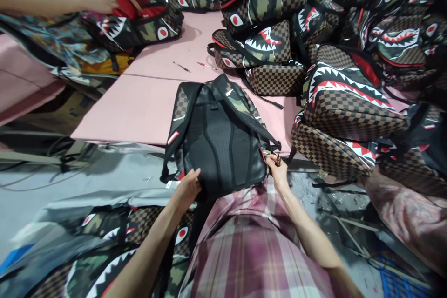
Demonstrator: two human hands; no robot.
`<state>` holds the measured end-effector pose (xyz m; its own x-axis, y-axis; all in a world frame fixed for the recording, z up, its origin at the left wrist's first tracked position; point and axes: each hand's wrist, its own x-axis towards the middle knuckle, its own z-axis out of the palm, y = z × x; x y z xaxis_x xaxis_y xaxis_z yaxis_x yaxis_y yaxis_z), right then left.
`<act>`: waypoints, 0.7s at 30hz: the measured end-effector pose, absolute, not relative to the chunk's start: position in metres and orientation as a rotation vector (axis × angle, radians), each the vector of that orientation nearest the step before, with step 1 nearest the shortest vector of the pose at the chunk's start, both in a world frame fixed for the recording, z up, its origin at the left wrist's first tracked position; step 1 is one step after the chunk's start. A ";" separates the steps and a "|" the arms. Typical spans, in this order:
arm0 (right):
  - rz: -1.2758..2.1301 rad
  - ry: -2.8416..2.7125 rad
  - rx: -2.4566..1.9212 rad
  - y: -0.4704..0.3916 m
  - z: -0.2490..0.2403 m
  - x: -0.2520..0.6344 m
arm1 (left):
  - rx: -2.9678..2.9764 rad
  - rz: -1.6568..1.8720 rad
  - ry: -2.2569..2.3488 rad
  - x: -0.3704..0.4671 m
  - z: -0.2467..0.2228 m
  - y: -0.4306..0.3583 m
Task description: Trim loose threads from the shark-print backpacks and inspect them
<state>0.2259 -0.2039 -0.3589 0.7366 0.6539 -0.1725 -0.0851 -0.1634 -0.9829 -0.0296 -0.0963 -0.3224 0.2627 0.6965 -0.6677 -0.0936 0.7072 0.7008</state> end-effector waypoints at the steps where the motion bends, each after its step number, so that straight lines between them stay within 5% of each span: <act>1: 0.660 -0.489 -1.644 -0.206 -0.355 0.228 | 0.650 0.536 1.230 -0.033 -0.325 -0.096; 6: 0.299 -0.724 -1.967 -0.204 -0.335 0.264 | 1.503 0.124 1.631 -0.051 -0.322 -0.094; 10: 0.556 -0.685 -1.927 -0.189 -0.332 0.288 | 2.155 0.030 1.910 -0.043 -0.296 -0.085; 17: 0.767 -0.549 -1.634 -0.187 -0.308 0.265 | 1.489 0.518 0.993 0.091 -0.285 -0.081; 21: 0.907 -0.431 -1.488 -0.191 -0.295 0.255 | 1.261 0.503 0.854 0.158 -0.278 -0.089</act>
<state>0.2551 -0.1914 -0.2948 0.6171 0.7361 -0.2781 -0.2497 -0.1520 -0.9563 0.1576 -0.0889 -0.2782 0.6053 0.7461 -0.2775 0.1193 0.2596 0.9583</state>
